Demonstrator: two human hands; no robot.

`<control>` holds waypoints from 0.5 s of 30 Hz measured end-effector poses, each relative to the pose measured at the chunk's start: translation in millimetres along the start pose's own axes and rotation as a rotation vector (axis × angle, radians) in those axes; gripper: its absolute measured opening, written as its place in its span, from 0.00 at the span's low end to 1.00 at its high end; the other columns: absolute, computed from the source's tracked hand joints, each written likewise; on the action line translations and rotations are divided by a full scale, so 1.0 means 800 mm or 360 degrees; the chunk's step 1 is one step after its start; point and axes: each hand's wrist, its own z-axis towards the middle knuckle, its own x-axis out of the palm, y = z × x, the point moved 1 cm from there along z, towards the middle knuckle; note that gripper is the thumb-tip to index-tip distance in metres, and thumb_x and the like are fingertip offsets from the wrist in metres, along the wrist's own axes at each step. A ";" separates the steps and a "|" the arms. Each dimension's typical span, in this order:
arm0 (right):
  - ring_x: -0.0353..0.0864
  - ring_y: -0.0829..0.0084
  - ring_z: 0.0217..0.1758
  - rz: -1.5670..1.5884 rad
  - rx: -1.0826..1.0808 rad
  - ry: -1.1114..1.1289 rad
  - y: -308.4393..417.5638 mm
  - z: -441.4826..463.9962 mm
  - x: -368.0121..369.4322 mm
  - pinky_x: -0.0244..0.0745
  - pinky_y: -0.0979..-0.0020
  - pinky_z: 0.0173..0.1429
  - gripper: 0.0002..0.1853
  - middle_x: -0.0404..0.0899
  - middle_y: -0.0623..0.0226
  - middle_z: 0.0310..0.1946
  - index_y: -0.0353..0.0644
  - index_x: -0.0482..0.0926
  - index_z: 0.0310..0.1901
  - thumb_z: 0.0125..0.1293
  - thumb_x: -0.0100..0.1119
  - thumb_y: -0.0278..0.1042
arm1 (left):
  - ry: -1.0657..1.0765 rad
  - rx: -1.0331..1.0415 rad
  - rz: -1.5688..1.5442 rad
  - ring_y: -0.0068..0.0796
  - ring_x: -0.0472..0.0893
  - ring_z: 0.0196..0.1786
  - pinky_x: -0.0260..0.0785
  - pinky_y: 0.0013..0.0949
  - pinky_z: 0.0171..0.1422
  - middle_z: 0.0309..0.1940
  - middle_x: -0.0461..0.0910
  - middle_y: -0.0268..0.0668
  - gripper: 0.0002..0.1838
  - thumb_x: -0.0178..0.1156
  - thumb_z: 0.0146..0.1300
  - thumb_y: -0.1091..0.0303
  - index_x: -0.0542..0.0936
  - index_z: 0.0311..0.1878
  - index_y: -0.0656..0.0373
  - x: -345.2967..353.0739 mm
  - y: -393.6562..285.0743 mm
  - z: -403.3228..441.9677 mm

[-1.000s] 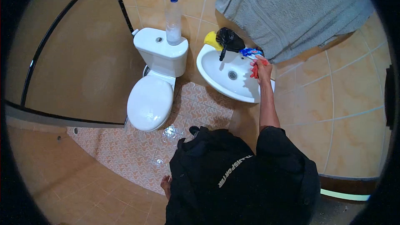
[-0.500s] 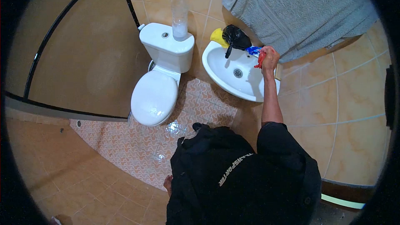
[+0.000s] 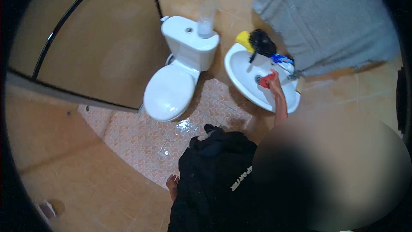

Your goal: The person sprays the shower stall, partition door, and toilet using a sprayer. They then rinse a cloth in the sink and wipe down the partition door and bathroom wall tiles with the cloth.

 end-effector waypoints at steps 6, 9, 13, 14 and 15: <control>0.77 0.72 0.41 0.0178 -0.0010 0.0223 0.051 -0.032 0.012 0.77 0.68 0.46 0.25 0.73 0.68 0.41 0.42 0.70 0.53 0.56 0.66 0.41 | -0.0264 -0.0276 -0.0370 0.40 0.81 0.37 0.75 0.40 0.39 0.40 0.79 0.42 0.14 0.55 0.62 0.66 0.74 0.50 0.59 0.036 -0.027 -0.051; 0.77 0.73 0.34 0.0398 -0.0177 0.0238 0.037 -0.011 0.006 0.78 0.68 0.39 0.18 0.75 0.68 0.35 0.43 0.71 0.48 0.59 0.62 0.39 | -0.0425 -0.0130 -0.0237 0.34 0.82 0.34 0.74 0.30 0.32 0.34 0.81 0.37 0.13 0.57 0.61 0.65 0.77 0.46 0.60 0.057 -0.063 -0.070; 0.77 0.73 0.28 0.0688 -0.0116 0.0513 0.119 -0.060 0.066 0.77 0.70 0.33 0.12 0.75 0.68 0.28 0.42 0.72 0.43 0.63 0.56 0.40 | -0.0346 -0.0001 -0.0233 0.30 0.81 0.41 0.74 0.31 0.43 0.42 0.80 0.37 0.15 0.56 0.63 0.63 0.76 0.50 0.59 0.093 -0.139 -0.084; 0.77 0.73 0.30 0.0720 -0.0129 0.0597 0.138 -0.075 0.092 0.76 0.71 0.34 0.13 0.75 0.67 0.30 0.42 0.71 0.42 0.64 0.56 0.41 | -0.0298 0.0095 -0.0235 0.28 0.80 0.42 0.73 0.30 0.44 0.42 0.80 0.36 0.16 0.56 0.63 0.62 0.76 0.51 0.59 0.108 -0.159 -0.084; 0.77 0.72 0.32 0.0747 -0.0143 0.0671 0.149 -0.077 0.111 0.76 0.72 0.34 0.13 0.75 0.67 0.31 0.42 0.71 0.42 0.64 0.57 0.42 | -0.0243 0.0189 -0.0229 0.27 0.80 0.43 0.73 0.29 0.45 0.42 0.80 0.35 0.17 0.57 0.63 0.61 0.76 0.52 0.58 0.124 -0.180 -0.084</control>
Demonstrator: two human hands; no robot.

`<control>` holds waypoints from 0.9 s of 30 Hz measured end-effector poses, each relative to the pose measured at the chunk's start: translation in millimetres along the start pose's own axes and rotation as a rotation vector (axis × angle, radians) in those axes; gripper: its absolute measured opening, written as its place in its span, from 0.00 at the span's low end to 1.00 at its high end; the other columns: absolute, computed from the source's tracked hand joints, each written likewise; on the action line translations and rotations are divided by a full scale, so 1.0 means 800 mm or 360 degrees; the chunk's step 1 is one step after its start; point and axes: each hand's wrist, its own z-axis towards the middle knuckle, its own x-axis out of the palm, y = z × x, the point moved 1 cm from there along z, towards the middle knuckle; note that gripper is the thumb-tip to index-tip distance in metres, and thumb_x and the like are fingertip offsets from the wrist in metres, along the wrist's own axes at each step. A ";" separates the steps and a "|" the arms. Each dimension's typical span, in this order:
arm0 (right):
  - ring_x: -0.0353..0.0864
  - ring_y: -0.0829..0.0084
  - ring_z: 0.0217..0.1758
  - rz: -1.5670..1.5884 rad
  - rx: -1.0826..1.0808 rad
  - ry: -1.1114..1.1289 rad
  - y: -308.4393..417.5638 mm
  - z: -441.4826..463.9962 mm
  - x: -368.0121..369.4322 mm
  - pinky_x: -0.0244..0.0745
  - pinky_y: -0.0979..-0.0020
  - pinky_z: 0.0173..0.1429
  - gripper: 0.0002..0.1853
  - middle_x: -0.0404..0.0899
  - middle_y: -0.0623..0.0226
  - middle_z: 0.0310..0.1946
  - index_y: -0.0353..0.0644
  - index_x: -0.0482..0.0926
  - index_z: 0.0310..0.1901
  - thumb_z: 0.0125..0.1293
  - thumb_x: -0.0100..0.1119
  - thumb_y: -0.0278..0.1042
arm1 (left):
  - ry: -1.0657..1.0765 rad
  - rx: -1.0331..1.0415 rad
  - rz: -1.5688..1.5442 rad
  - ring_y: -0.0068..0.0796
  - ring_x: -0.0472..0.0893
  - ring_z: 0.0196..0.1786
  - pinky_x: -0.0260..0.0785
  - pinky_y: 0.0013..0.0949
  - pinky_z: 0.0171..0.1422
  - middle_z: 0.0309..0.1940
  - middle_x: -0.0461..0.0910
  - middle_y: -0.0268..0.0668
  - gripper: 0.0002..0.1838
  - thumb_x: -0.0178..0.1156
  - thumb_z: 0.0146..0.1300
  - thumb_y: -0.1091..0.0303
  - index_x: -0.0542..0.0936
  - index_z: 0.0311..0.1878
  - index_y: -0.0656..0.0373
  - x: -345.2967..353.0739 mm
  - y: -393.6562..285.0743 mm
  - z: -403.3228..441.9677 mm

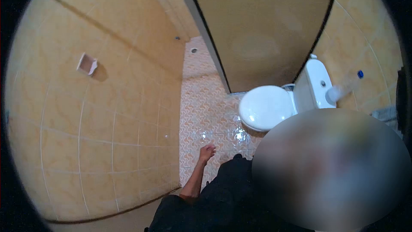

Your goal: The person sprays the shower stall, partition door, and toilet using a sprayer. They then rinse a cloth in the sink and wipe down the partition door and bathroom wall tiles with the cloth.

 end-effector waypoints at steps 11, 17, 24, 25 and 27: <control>0.71 0.67 0.57 -0.0140 0.0353 0.1548 -0.049 -0.053 0.262 0.69 0.65 0.57 0.36 0.68 0.57 0.57 0.35 0.58 0.65 0.63 0.57 0.48 | 0.0998 0.0822 0.0287 0.34 0.72 0.56 0.71 0.36 0.54 0.57 0.68 0.46 0.38 0.60 0.60 0.47 0.57 0.67 0.56 0.261 -0.230 -0.140; 0.76 0.69 0.49 -0.0413 0.0199 0.2023 -0.024 -0.065 0.298 0.75 0.70 0.50 0.27 0.75 0.61 0.47 0.31 0.71 0.57 0.58 0.65 0.35 | 0.0653 0.0872 -0.0120 0.31 0.75 0.52 0.68 0.35 0.59 0.54 0.71 0.43 0.35 0.66 0.56 0.55 0.64 0.62 0.60 0.204 -0.218 -0.171; 0.76 0.76 0.40 -0.0454 0.0111 0.2190 -0.021 -0.095 0.344 0.72 0.74 0.47 0.24 0.76 0.64 0.36 0.31 0.75 0.43 0.49 0.72 0.37 | 0.0365 0.1188 -0.0194 0.24 0.73 0.49 0.71 0.30 0.53 0.41 0.74 0.32 0.22 0.71 0.51 0.62 0.71 0.45 0.58 0.144 -0.227 -0.203; 0.76 0.76 0.40 -0.0372 0.0144 0.2262 -0.029 -0.095 0.350 0.72 0.74 0.46 0.23 0.76 0.65 0.35 0.34 0.74 0.42 0.49 0.71 0.39 | 0.0392 0.1148 -0.0206 0.21 0.73 0.45 0.70 0.28 0.49 0.38 0.73 0.29 0.21 0.71 0.51 0.63 0.70 0.41 0.57 0.135 -0.228 -0.205; 0.75 0.77 0.39 -0.0273 0.0148 0.2346 -0.038 -0.113 0.378 0.72 0.74 0.46 0.22 0.76 0.67 0.35 0.36 0.74 0.41 0.50 0.69 0.40 | 0.0408 0.1138 -0.0210 0.17 0.72 0.41 0.69 0.25 0.46 0.35 0.72 0.26 0.19 0.71 0.51 0.64 0.69 0.38 0.56 0.105 -0.237 -0.203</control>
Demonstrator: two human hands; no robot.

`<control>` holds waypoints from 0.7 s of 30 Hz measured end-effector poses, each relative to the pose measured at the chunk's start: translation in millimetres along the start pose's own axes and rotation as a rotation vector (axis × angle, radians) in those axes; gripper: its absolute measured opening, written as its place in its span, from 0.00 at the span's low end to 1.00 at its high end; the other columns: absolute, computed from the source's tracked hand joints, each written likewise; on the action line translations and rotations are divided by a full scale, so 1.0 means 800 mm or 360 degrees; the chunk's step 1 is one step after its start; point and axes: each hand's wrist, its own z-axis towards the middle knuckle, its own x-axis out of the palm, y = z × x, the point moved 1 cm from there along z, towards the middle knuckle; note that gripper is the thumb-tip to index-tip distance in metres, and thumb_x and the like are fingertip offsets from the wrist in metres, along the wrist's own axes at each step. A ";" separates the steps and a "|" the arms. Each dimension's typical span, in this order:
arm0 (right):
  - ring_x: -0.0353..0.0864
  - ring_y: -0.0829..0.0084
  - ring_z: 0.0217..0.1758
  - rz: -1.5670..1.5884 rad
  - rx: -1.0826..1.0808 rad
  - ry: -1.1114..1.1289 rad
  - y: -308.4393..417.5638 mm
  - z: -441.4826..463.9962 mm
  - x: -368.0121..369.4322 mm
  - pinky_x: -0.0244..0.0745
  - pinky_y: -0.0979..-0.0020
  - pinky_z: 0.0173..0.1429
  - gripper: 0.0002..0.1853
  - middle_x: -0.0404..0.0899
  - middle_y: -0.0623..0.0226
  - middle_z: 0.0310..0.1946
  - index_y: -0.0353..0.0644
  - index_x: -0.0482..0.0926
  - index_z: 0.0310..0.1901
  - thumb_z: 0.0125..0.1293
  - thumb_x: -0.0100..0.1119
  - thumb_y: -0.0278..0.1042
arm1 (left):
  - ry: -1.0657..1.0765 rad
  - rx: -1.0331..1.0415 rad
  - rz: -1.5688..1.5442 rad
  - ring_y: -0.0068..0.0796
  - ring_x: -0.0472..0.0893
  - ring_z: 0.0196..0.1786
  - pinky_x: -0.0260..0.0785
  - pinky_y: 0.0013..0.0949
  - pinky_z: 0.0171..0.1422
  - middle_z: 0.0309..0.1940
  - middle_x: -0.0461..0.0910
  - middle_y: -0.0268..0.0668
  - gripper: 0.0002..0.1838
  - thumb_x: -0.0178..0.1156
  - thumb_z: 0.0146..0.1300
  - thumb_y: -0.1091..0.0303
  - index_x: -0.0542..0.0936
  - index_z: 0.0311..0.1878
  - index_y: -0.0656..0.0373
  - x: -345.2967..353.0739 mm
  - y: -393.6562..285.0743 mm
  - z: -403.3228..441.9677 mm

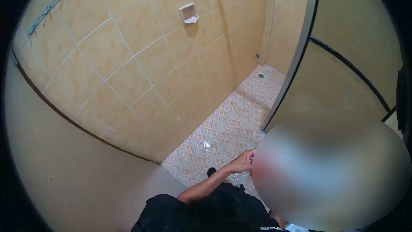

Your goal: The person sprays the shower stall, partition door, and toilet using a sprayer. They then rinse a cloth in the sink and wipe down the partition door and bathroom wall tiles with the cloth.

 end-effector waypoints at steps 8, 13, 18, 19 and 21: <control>0.75 0.75 0.39 -0.0169 -0.0257 -0.0148 -0.011 0.085 0.094 0.69 0.74 0.46 0.09 0.77 0.62 0.35 0.35 0.75 0.32 0.49 0.62 0.17 | -0.0116 0.0255 -0.0012 0.19 0.72 0.46 0.66 0.26 0.55 0.40 0.72 0.29 0.17 0.63 0.52 0.80 0.71 0.45 0.60 -0.119 -0.003 0.001; 0.68 0.78 0.35 0.0035 -0.0168 -0.0126 0.013 0.149 0.147 0.67 0.76 0.46 0.14 0.70 0.70 0.30 0.42 0.69 0.26 0.45 0.68 0.19 | -0.0602 0.0150 -0.0224 0.25 0.74 0.53 0.66 0.30 0.59 0.46 0.76 0.34 0.22 0.64 0.54 0.77 0.72 0.53 0.61 -0.213 0.010 -0.025; 0.74 0.80 0.33 0.0487 0.0082 -0.0136 0.016 0.208 0.197 0.72 0.76 0.43 0.13 0.74 0.71 0.30 0.43 0.69 0.36 0.55 0.66 0.28 | -0.1109 -0.0229 -0.0131 0.28 0.76 0.51 0.68 0.32 0.57 0.47 0.78 0.38 0.27 0.71 0.51 0.64 0.73 0.53 0.60 -0.336 0.045 -0.075; 0.75 0.80 0.32 0.0514 0.0060 -0.0165 0.017 0.220 0.218 0.72 0.76 0.42 0.13 0.75 0.71 0.30 0.42 0.69 0.37 0.56 0.65 0.30 | -0.1126 -0.0216 0.0209 0.31 0.77 0.49 0.74 0.33 0.48 0.51 0.75 0.44 0.29 0.70 0.51 0.64 0.70 0.57 0.57 -0.355 0.062 -0.087; 0.76 0.79 0.32 0.0547 0.0033 -0.0166 0.022 0.243 0.259 0.73 0.75 0.41 0.13 0.76 0.70 0.30 0.41 0.69 0.38 0.58 0.64 0.32 | -0.1228 -0.0215 0.0519 0.35 0.74 0.55 0.68 0.35 0.56 0.54 0.73 0.45 0.32 0.70 0.50 0.62 0.69 0.58 0.58 -0.374 0.063 -0.105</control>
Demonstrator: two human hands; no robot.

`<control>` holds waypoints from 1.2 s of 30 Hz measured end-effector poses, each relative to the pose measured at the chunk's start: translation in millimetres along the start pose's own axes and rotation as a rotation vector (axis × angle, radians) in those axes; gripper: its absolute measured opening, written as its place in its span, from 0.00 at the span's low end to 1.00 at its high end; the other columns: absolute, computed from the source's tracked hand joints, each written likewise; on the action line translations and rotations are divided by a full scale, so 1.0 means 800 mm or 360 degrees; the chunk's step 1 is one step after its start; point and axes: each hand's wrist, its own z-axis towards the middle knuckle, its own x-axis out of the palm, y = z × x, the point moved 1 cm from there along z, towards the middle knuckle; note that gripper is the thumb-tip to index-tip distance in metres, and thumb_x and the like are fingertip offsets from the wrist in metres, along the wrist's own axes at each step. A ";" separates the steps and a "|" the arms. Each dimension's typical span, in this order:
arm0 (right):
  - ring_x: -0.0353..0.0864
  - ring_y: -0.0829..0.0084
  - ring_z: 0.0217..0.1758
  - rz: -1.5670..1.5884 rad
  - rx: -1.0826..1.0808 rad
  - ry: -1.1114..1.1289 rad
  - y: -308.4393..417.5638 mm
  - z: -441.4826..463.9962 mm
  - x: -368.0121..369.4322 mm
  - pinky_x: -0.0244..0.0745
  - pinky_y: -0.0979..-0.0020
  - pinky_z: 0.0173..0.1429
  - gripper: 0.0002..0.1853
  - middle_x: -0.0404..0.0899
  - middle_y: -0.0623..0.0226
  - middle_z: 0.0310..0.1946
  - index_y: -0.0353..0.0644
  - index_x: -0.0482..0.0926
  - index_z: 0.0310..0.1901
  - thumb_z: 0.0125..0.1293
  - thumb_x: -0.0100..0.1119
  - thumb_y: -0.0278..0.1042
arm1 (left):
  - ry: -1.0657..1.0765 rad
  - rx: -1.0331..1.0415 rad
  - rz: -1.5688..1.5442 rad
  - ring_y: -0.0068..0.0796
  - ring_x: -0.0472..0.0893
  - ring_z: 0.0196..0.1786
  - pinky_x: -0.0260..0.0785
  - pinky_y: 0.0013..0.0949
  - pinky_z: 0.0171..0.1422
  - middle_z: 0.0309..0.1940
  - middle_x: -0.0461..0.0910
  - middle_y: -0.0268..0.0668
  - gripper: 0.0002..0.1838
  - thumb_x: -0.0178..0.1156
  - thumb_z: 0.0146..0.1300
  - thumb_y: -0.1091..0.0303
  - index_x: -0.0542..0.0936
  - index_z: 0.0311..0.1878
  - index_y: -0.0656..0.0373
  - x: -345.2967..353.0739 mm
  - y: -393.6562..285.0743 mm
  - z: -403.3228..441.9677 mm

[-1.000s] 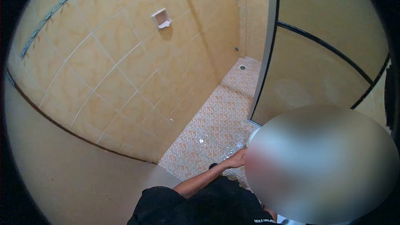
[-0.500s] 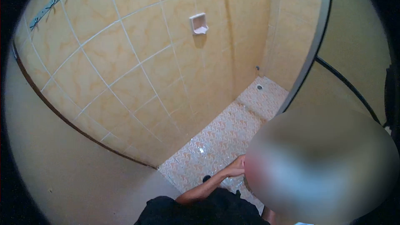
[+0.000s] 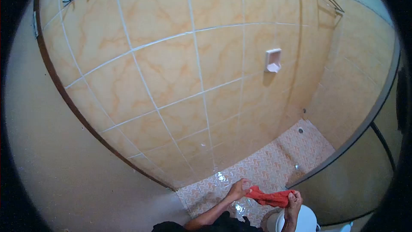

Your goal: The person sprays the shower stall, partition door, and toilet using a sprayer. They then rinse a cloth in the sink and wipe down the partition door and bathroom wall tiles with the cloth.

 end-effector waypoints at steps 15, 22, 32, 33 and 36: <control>0.74 0.86 0.26 -0.0551 0.0444 0.1695 -0.011 0.096 0.177 0.68 0.83 0.27 0.18 0.80 0.71 0.30 0.31 0.78 0.43 0.53 0.69 0.32 | 0.0150 0.0334 -0.0306 0.15 0.69 0.33 0.64 0.24 0.36 0.29 0.73 0.25 0.14 0.63 0.61 0.60 0.77 0.39 0.63 -0.119 -0.105 -0.035; 0.69 0.79 0.27 -0.0903 -0.0123 0.1910 -0.053 0.175 0.212 0.64 0.73 0.30 0.14 0.74 0.66 0.24 0.34 0.81 0.37 0.48 0.72 0.29 | -0.0337 0.0299 0.0230 0.17 0.69 0.31 0.62 0.28 0.33 0.26 0.73 0.29 0.14 0.62 0.61 0.60 0.77 0.35 0.63 -0.146 -0.144 -0.025; 0.68 0.75 0.20 -0.0910 -0.0382 0.1633 -0.066 0.253 0.223 0.63 0.74 0.26 0.04 0.73 0.65 0.19 0.34 0.79 0.28 0.51 0.63 0.25 | -0.0675 0.0348 -0.0249 0.17 0.73 0.32 0.65 0.30 0.34 0.27 0.76 0.34 0.13 0.58 0.64 0.59 0.76 0.40 0.61 -0.102 -0.179 0.021; 0.68 0.75 0.20 -0.0887 -0.0376 0.1693 -0.103 0.263 0.210 0.63 0.74 0.26 0.04 0.73 0.65 0.19 0.34 0.79 0.28 0.51 0.63 0.25 | -0.0735 0.0331 -0.0240 0.17 0.73 0.32 0.65 0.30 0.34 0.27 0.76 0.34 0.13 0.58 0.64 0.59 0.76 0.40 0.61 -0.097 -0.177 0.024; 0.73 0.78 0.24 -0.1216 0.0178 0.1473 -0.144 0.258 0.207 0.64 0.77 0.22 0.17 0.77 0.65 0.20 0.36 0.80 0.31 0.68 0.47 0.40 | -0.1136 0.0286 0.0365 0.26 0.77 0.33 0.66 0.32 0.36 0.30 0.77 0.39 0.10 0.56 0.65 0.64 0.76 0.39 0.62 -0.090 -0.182 0.022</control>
